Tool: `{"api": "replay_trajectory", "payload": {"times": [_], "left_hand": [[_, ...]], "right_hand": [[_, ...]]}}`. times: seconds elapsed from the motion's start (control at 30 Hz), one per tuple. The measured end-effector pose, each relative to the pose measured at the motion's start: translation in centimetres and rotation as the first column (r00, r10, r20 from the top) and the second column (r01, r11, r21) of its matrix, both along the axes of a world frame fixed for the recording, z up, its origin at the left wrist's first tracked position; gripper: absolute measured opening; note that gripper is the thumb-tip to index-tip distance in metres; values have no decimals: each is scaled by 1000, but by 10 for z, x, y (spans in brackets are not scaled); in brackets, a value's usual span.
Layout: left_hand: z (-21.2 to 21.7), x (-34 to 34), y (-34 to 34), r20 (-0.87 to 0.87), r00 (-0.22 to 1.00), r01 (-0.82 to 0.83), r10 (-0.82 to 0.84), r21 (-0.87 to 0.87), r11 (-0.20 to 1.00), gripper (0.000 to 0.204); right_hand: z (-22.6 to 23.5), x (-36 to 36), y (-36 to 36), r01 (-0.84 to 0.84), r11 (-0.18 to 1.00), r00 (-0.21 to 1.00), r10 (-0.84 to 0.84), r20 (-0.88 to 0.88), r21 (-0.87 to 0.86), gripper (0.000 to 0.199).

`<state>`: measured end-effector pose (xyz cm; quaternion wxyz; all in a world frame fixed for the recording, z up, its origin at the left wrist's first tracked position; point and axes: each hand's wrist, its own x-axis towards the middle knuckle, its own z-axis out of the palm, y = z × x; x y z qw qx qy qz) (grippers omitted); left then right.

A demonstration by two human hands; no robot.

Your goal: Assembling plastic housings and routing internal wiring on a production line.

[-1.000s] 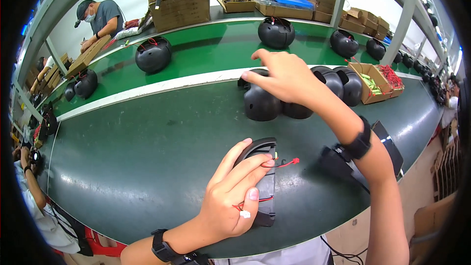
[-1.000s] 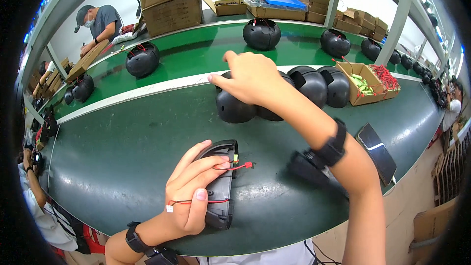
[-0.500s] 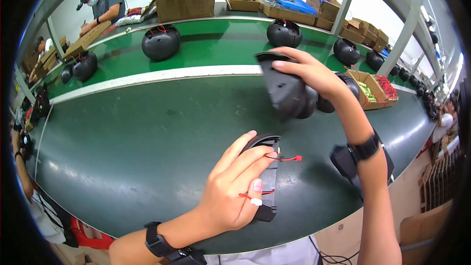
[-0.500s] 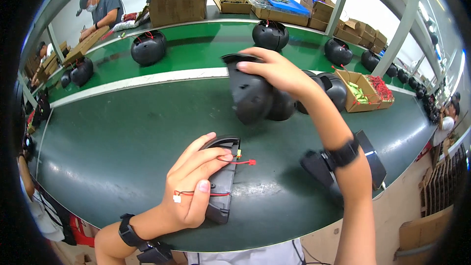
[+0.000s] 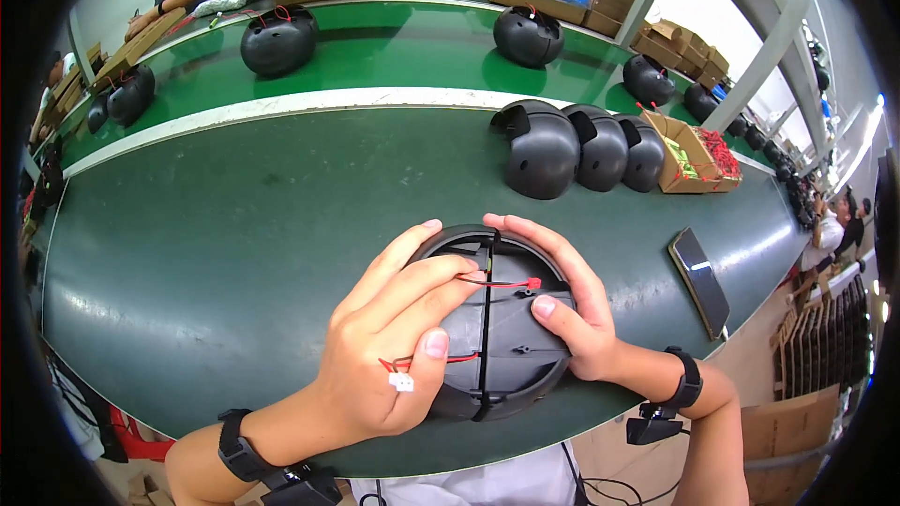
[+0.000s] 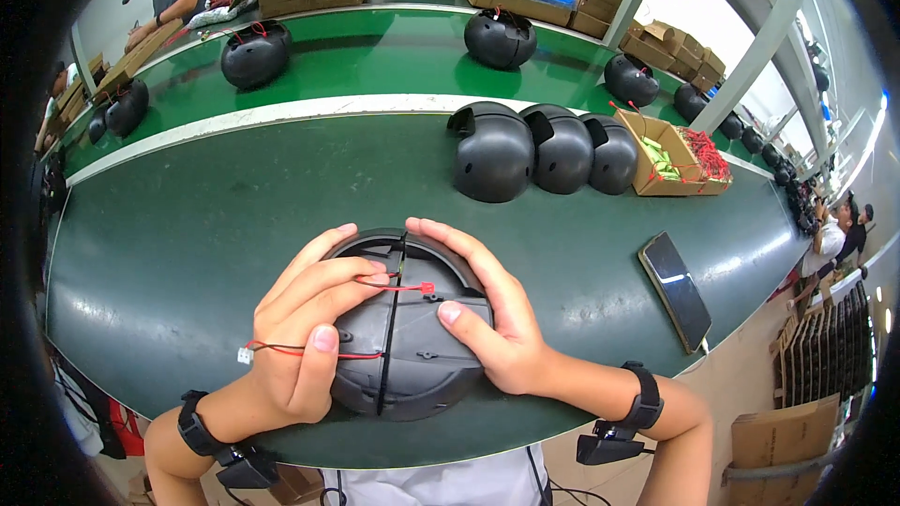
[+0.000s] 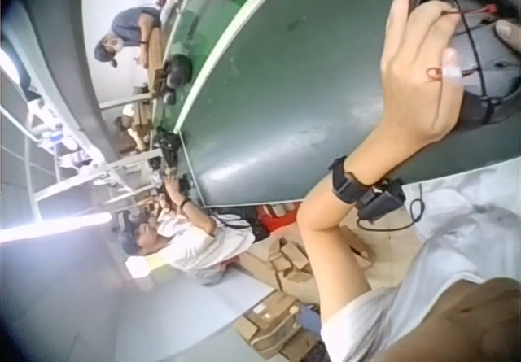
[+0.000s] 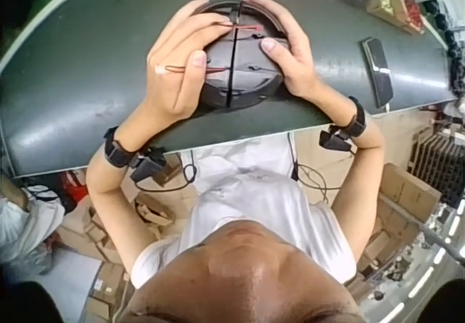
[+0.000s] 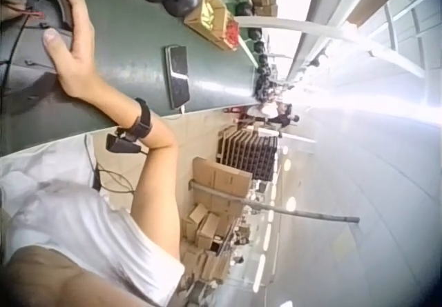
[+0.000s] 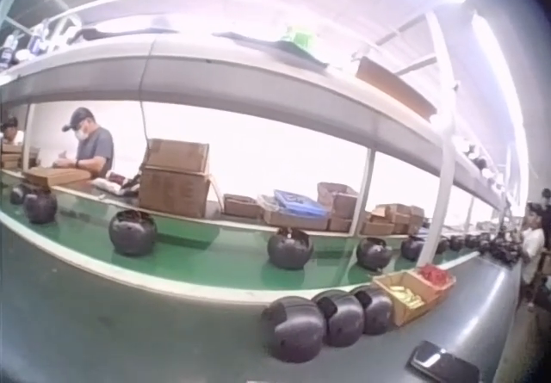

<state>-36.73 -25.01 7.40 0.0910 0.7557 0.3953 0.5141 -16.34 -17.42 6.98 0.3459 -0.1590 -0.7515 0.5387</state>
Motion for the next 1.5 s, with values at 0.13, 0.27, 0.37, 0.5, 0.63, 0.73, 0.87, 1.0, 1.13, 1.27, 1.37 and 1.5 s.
{"api": "replay_trajectory", "payload": {"times": [0.13,0.27,0.37,0.5,0.63,0.73,0.87,1.0,1.13,1.27,1.37,1.5], "left_hand": [[-1,3,-2,-1,999,-34,34,-32,999,42],[1,3,-6,-21,999,-49,48,-51,997,43],[-1,1,-6,26,999,-32,33,-38,999,44],[-1,1,-7,45,998,-51,53,-33,998,44],[-1,1,-10,34,997,-67,68,-17,998,42],[-1,-4,-8,23,996,-82,82,1,997,41],[0,-11,-4,-4,998,-55,55,26,998,39],[15,-11,-9,-63,998,-9,4,-66,998,69],[19,-11,-7,-104,994,13,-25,-108,994,78],[19,-12,-6,-144,989,15,-34,-132,991,77],[19,-11,-4,-155,987,16,-35,-119,993,76],[11,-14,-2,-75,995,70,-73,-40,997,81]], "right_hand": [[-5,-5,-5,59,995,998,-62,-30,-85,57],[-6,-8,-7,55,996,996,-59,-66,-68,59],[-9,-15,-11,72,996,990,-77,-115,-46,60],[-17,-20,-9,150,979,972,-121,-199,139,61],[-17,-22,-8,168,954,961,-102,-259,247,61],[-17,-26,-5,157,943,968,-87,-237,295,63],[-15,-28,0,151,898,976,-70,-204,414,62],[-14,-24,1,141,943,982,-95,-163,303,63],[-9,-22,3,153,953,985,-127,-113,263,65],[2,-21,1,154,952,985,-169,34,265,80],[6,-21,3,139,956,987,-156,45,258,85],[-1,-18,16,-89,991,994,95,-54,101,93]]}}
